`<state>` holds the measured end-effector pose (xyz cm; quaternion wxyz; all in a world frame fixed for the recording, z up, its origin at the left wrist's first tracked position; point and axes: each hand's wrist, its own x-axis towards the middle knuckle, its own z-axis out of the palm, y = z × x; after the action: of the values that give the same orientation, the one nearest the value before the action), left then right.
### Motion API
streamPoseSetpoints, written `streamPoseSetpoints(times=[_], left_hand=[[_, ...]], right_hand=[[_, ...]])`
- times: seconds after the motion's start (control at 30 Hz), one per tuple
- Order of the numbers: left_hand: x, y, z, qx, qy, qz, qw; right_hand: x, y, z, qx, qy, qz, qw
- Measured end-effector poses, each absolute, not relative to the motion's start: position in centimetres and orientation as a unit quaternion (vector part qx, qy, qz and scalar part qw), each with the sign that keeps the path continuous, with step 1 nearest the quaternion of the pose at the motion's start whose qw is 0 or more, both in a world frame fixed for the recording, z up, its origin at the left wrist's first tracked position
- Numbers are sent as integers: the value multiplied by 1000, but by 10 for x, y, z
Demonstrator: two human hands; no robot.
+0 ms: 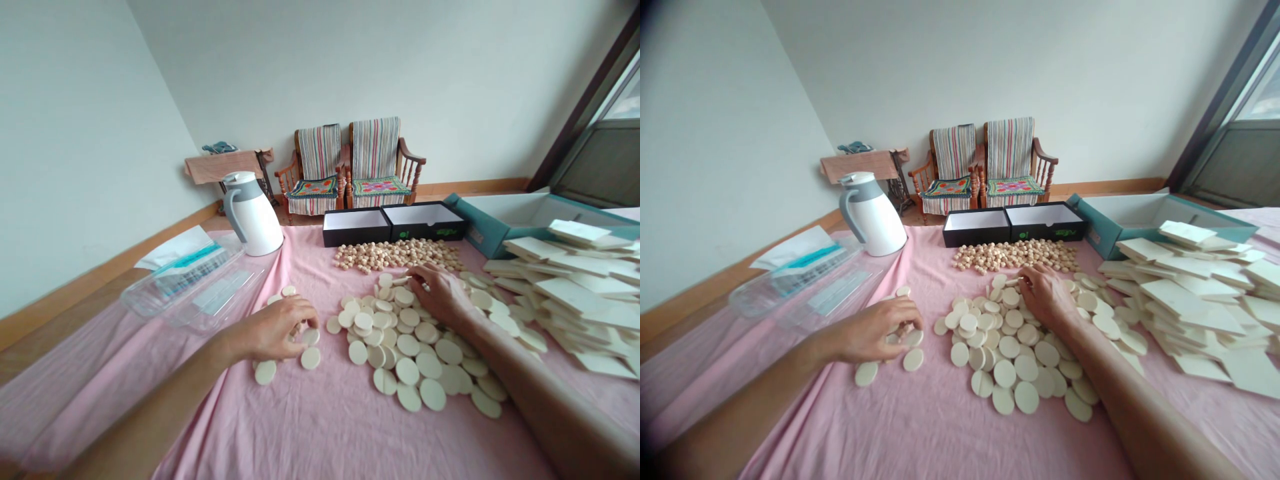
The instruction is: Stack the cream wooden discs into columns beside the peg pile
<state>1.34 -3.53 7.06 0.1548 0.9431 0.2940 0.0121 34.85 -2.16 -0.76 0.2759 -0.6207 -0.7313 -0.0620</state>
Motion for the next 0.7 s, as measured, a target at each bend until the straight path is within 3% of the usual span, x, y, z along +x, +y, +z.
streamPoseSetpoints(times=[0.33,0.6,0.7], left_hand=[[23,-55,60,948,276,-6,159],[72,-37,73,926,286,201,143],[62,-38,76,922,297,211,131]], right_hand=[[348,-22,-6,-622,-730,-64,275],[348,-22,-6,-618,-734,-66,274],[348,-22,-7,-619,-733,-65,272]])
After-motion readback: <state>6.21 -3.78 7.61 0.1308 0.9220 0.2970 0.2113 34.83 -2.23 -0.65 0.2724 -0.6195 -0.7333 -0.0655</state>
